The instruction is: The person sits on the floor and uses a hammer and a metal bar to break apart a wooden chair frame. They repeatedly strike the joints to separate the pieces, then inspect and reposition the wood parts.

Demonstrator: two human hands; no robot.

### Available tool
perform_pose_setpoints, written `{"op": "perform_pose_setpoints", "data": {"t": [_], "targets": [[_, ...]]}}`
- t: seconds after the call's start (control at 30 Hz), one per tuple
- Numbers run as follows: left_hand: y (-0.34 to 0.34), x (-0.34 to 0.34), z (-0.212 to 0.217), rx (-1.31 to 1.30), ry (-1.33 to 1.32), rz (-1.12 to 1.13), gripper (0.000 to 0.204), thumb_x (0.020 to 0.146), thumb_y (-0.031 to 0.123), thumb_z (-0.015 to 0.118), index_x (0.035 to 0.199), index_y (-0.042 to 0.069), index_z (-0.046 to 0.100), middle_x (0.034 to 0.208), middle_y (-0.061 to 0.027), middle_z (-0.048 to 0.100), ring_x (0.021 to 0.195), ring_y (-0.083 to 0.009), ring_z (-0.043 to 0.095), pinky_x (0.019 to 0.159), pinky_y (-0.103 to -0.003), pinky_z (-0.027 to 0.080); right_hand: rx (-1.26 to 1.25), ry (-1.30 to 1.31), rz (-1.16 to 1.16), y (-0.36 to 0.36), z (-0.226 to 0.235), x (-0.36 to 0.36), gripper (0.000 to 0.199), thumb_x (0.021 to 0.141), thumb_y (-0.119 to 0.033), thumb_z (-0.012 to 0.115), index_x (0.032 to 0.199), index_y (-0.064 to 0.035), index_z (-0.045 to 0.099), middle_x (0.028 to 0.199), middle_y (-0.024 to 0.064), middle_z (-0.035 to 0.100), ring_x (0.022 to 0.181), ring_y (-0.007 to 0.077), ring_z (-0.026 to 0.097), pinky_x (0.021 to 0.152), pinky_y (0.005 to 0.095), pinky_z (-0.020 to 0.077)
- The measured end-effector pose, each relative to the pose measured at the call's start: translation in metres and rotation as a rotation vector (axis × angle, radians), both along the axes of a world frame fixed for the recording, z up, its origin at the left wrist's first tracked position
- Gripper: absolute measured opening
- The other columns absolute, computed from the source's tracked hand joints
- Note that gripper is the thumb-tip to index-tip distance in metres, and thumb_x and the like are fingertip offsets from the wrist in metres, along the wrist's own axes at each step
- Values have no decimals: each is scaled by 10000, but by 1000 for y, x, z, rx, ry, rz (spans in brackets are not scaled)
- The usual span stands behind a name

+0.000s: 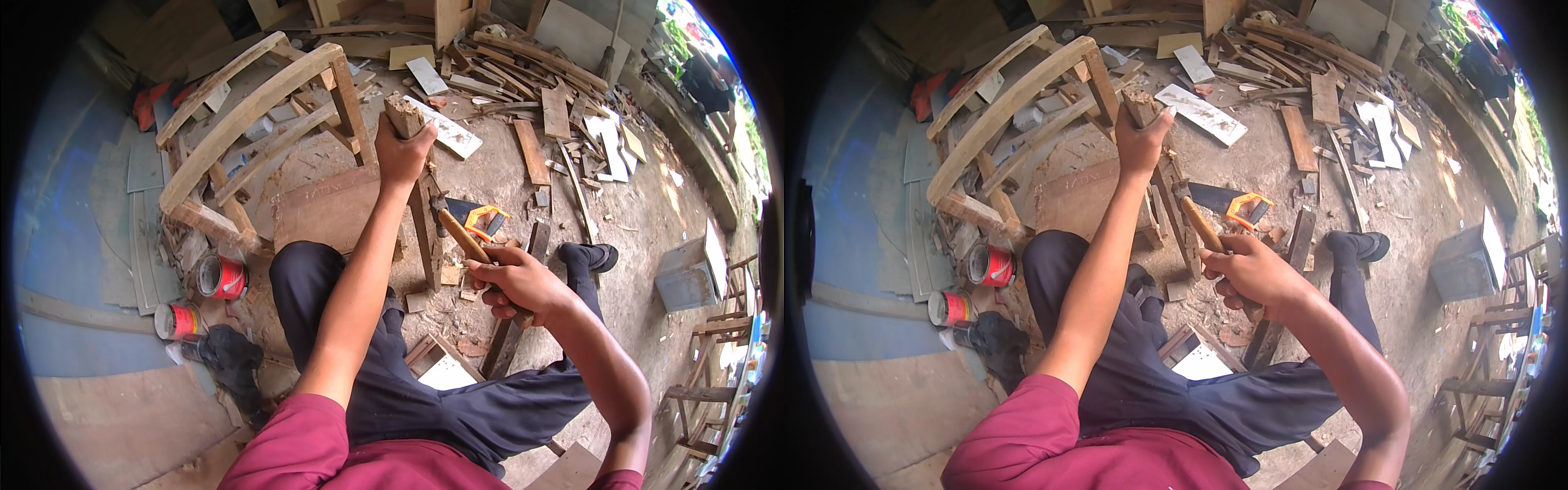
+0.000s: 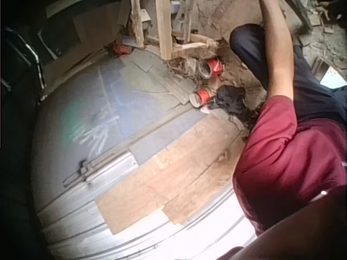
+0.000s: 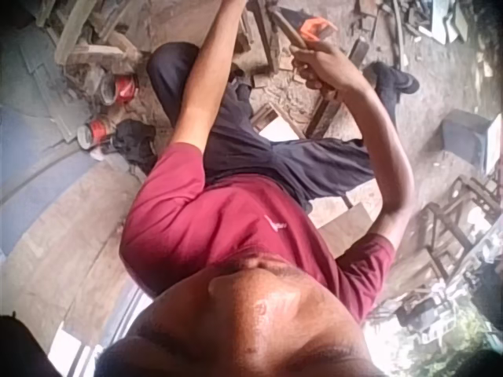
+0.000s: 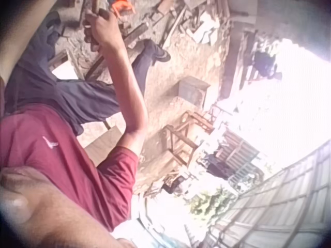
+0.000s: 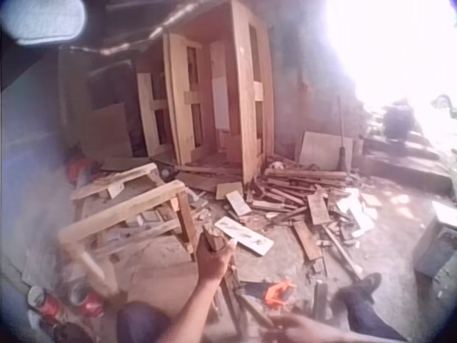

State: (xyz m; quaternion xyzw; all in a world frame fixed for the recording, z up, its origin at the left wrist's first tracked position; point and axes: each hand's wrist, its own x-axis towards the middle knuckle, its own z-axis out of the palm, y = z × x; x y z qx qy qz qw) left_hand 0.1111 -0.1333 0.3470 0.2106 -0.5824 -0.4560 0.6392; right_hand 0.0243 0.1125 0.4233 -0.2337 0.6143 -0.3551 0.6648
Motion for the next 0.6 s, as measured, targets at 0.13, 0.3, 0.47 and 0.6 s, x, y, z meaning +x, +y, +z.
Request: {"op": "perform_pose_setpoints", "data": {"t": [0.13,0.3,0.47,0.6], "targets": [[-4,2,-3,19,-14,-1,340,801,104,769,1070,-10,597,993,-60,665,880,-131,618,804,-286,499,-32,22,-6,0,-1,3,164,1024,-179,570,1058,-22,536,830,5,501,540,36,380,419,218,346],[-2,-4,0,35,-17,-9,349,794,118,772,1060,-16,589,975,-70,669,865,-136,625,795,-292,504,-215,85,2,10,-49,8,199,1027,-169,563,1140,-10,520,785,-5,488,523,41,412,422,228,364],[-19,-4,-6,58,-41,33,364,767,107,764,1048,-23,572,952,-90,676,836,-148,637,773,-304,518,-294,-32,-57,3,-67,10,323,1025,-163,566,1292,2,492,742,-19,473,513,38,415,427,223,364],[-31,-2,-13,30,-50,56,347,787,139,785,1031,-9,587,953,-65,668,840,-130,618,779,-290,500,-210,157,72,-9,-49,4,311,1039,-195,538,1299,-28,502,760,-3,545,517,47,466,435,246,396]]}}
